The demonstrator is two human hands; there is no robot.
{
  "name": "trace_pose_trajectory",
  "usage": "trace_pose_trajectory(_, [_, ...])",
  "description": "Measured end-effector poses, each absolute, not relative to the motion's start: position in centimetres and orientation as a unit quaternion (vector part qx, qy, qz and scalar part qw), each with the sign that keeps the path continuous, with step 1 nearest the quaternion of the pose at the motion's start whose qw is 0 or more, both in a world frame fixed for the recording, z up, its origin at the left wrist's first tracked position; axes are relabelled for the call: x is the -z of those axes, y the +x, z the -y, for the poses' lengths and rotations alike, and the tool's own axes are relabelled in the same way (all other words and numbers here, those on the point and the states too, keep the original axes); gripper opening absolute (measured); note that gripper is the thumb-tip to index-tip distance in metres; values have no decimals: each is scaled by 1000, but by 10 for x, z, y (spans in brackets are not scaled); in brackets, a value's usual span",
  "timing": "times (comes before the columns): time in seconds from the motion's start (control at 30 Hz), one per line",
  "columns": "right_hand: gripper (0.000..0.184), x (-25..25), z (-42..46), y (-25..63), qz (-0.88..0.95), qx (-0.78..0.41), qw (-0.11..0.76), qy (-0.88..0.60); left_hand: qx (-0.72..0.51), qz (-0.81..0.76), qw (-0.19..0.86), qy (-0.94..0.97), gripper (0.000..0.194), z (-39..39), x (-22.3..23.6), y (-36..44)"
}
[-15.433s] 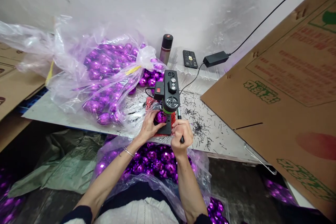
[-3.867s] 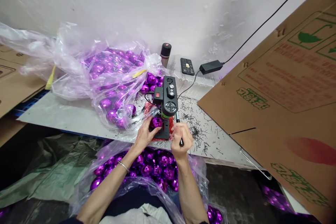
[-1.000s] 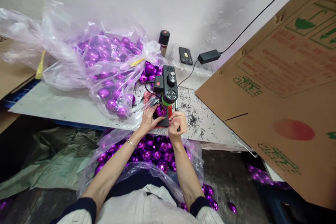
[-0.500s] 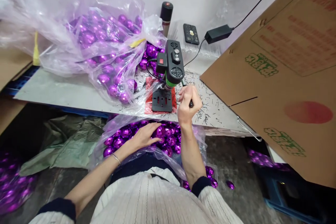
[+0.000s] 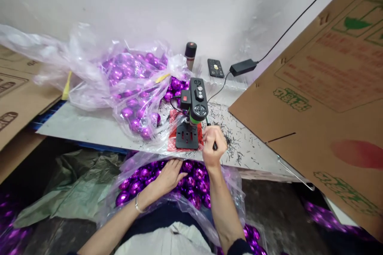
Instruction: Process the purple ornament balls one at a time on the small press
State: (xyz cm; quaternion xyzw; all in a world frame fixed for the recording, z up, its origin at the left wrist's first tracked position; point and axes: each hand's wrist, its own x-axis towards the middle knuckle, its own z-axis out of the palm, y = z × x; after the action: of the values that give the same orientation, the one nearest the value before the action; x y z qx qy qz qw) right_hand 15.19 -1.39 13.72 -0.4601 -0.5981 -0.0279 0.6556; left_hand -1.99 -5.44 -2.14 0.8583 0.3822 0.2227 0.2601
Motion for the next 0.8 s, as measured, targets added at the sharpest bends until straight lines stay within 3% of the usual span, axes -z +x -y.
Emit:
trace_pose_trajectory(0.07, [34, -137, 14, 152, 600, 26, 653, -461, -223, -354, 336, 844, 41, 36, -5, -32])
trace_pose_trajectory(0.13, [34, -136, 14, 152, 600, 24, 654, -461, -239, -378, 373, 813, 49, 1, -32, -40])
trace_pose_trajectory(0.27, [32, -135, 14, 151, 604, 31, 657, -450, -338, -527, 232, 745, 29, -97, -71, -36])
trace_pose_trajectory(0.43, [34, -137, 15, 151, 611, 30, 648, -453, -278, -649, 199, 679, 44, -186, -92, -5])
trace_pose_trajectory(0.63, [34, -137, 15, 149, 606, 30, 650, -457, -235, -667, 256, 659, 49, -222, -97, 16])
trace_pose_trajectory(0.8, [34, -136, 15, 150, 614, 29, 645, -454, -316, -636, 300, 637, 54, -216, -97, 7])
